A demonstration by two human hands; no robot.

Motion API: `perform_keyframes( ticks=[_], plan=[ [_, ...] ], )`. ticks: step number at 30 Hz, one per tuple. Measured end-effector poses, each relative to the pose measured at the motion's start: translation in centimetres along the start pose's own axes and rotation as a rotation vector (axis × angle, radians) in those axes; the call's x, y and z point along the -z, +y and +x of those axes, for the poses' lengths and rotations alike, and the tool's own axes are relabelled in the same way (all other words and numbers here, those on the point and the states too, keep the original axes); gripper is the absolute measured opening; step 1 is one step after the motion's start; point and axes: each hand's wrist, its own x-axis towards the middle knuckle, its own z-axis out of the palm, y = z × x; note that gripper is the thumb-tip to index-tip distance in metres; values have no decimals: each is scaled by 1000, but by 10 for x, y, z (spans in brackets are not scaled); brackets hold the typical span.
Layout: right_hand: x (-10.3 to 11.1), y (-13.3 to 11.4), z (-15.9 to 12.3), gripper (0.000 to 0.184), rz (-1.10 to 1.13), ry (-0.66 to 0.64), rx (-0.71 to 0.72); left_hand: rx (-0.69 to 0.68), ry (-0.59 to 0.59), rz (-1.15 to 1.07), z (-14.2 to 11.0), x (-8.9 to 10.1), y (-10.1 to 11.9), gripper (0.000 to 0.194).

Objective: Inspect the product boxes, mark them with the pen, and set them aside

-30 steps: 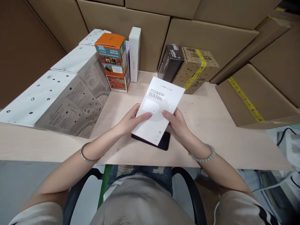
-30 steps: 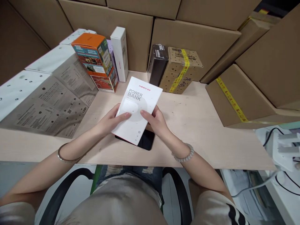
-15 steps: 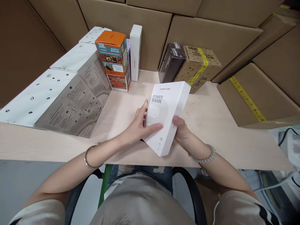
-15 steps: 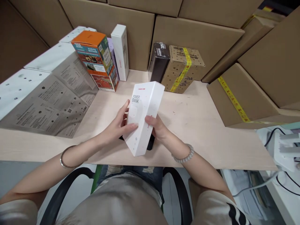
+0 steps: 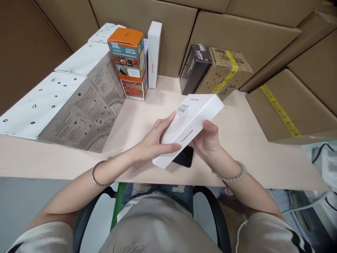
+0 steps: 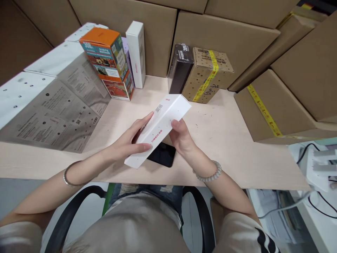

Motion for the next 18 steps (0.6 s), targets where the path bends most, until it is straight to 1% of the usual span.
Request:
perform_keyframes(
  ticks=[4,9,11,14,15,17,18],
  plan=[
    [-1,-3,-2,84,5,-14,-14,-27,-8,25,1,1,-3,105],
    [-2,-2,-6,94,-55,6,42,-98,-25,87,3,2,-6,106],
    [1,-2,-6,97,-68,21,56,-140,41,185,5,1,-8,111],
    [5,-3,-7,100,-39,40,88,-213,216,449,7,-1,-11,124],
    [6,-4,-7,100,-41,59,107,-245,253,530,8,-1,-12,127],
    [9,-4,-6,100,-94,99,150,-322,270,609,10,-1,-14,133],
    [12,-4,-4,99,-142,93,157,-357,259,597,11,0,-15,135]
  ],
)
